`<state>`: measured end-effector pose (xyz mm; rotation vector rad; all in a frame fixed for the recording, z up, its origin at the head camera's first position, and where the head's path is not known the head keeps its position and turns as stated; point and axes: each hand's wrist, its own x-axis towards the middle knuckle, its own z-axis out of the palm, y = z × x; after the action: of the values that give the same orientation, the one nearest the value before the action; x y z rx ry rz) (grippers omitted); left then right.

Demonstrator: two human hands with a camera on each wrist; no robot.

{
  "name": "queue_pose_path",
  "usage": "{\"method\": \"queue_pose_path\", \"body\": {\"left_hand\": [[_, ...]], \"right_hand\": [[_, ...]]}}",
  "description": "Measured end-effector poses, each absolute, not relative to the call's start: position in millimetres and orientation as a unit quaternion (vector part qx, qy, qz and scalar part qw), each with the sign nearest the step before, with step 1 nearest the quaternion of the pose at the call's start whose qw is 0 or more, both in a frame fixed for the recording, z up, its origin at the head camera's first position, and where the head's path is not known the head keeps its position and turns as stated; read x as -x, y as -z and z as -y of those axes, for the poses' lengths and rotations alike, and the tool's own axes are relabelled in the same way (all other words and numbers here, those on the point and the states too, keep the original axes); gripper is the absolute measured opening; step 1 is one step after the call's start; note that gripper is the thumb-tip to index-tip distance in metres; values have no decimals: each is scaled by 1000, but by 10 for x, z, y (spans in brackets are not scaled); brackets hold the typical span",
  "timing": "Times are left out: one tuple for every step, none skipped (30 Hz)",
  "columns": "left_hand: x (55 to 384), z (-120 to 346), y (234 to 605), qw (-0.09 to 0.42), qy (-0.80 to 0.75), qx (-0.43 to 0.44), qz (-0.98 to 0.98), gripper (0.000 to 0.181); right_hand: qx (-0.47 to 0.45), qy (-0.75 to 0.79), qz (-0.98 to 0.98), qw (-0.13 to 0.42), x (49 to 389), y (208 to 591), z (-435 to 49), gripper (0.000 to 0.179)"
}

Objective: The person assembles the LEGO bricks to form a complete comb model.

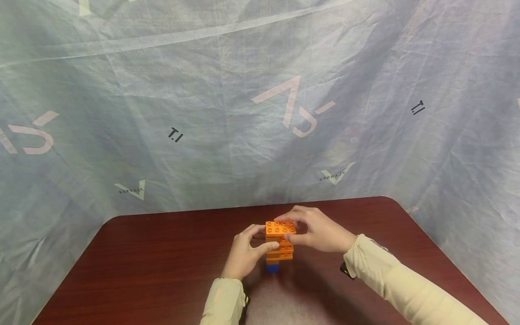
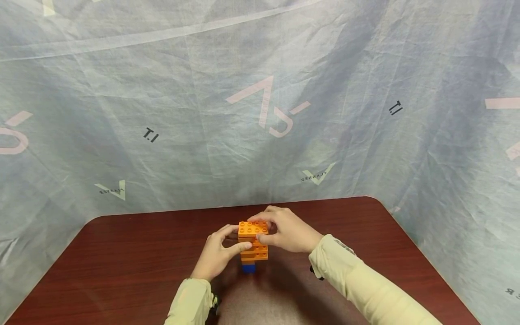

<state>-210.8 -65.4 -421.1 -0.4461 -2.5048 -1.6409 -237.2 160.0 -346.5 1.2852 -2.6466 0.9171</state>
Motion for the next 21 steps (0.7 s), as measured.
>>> {"method": "queue_pose_path", "body": {"left_hand": [[2107, 654, 4212, 58, 542, 148, 825, 42], [2110, 655, 4216, 59, 541, 149, 825, 42], [2111, 654, 4218, 62, 540, 151, 826, 41], [2110, 653, 4217, 63, 540, 151, 826, 41], [2111, 652, 4218, 64, 539, 151, 826, 41], [2111, 652, 4221, 65, 538, 152, 827, 41], [2110, 652, 4220, 66, 538, 153, 827, 41], [2110, 653, 4223, 67, 535, 151, 828, 41], [2108, 653, 4222, 67, 535, 151, 828, 41], [2107, 654, 4221, 67, 536, 150, 828, 41], [2108, 656, 4222, 66, 536, 149, 828, 41], [2106, 656, 4220, 66, 536, 149, 828, 41], [2107, 657, 4221, 67, 535, 149, 829, 41], [2108, 657, 4224, 68, 534, 149, 829, 41], [2109, 657, 4223, 67, 535, 149, 829, 41], [2110, 656, 4222, 67, 535, 149, 829, 41], [2110, 656, 4222, 67, 534, 148, 829, 41], [2109, 655, 4221, 67, 535, 147, 829, 41], [2109, 656, 4223, 67, 535, 148, 829, 42], [2109, 657, 4222, 66, 536, 147, 828, 42], [2107, 657, 4219, 66, 538, 146, 828, 42]], "right_hand": [[-418, -294, 859, 35, 2373, 3464, -1589, 38], [-419, -290, 859, 40, 2374, 3463, -1577, 38], [-419, -286, 861, 43, 2374, 3464, -1568, 38], [-420, -284, 861, 46, 2373, 3464, -1561, 38], [-421, -282, 861, 48, 2372, 3465, -1556, 38], [-422, -280, 861, 48, 2371, 3467, -1553, 38], [-423, -279, 861, 48, 2371, 3470, -1552, 38], [-426, -277, 860, 48, 2371, 3474, -1552, 37], [-427, -277, 859, 49, 2372, 3479, -1553, 37], [-429, -275, 859, 51, 2372, 3483, -1553, 37], [-432, -275, 857, 55, 2375, 3488, -1553, 37], [-433, -276, 856, 56, 2374, 3490, -1551, 37], [-434, -276, 856, 57, 2373, 3491, -1549, 37], [-435, -275, 855, 59, 2374, 3497, -1549, 37], [-434, -277, 855, 58, 2373, 3498, -1547, 37], [-435, -278, 854, 58, 2372, 3500, -1546, 37], [-433, -281, 855, 55, 2372, 3502, -1545, 38], [-428, -284, 856, 51, 2370, 3501, -1544, 38], [-425, -287, 857, 47, 2370, 3502, -1546, 38], [-422, -289, 858, 44, 2369, 3501, -1547, 38], [-419, -292, 859, 41, 2368, 3497, -1546, 38]]}}
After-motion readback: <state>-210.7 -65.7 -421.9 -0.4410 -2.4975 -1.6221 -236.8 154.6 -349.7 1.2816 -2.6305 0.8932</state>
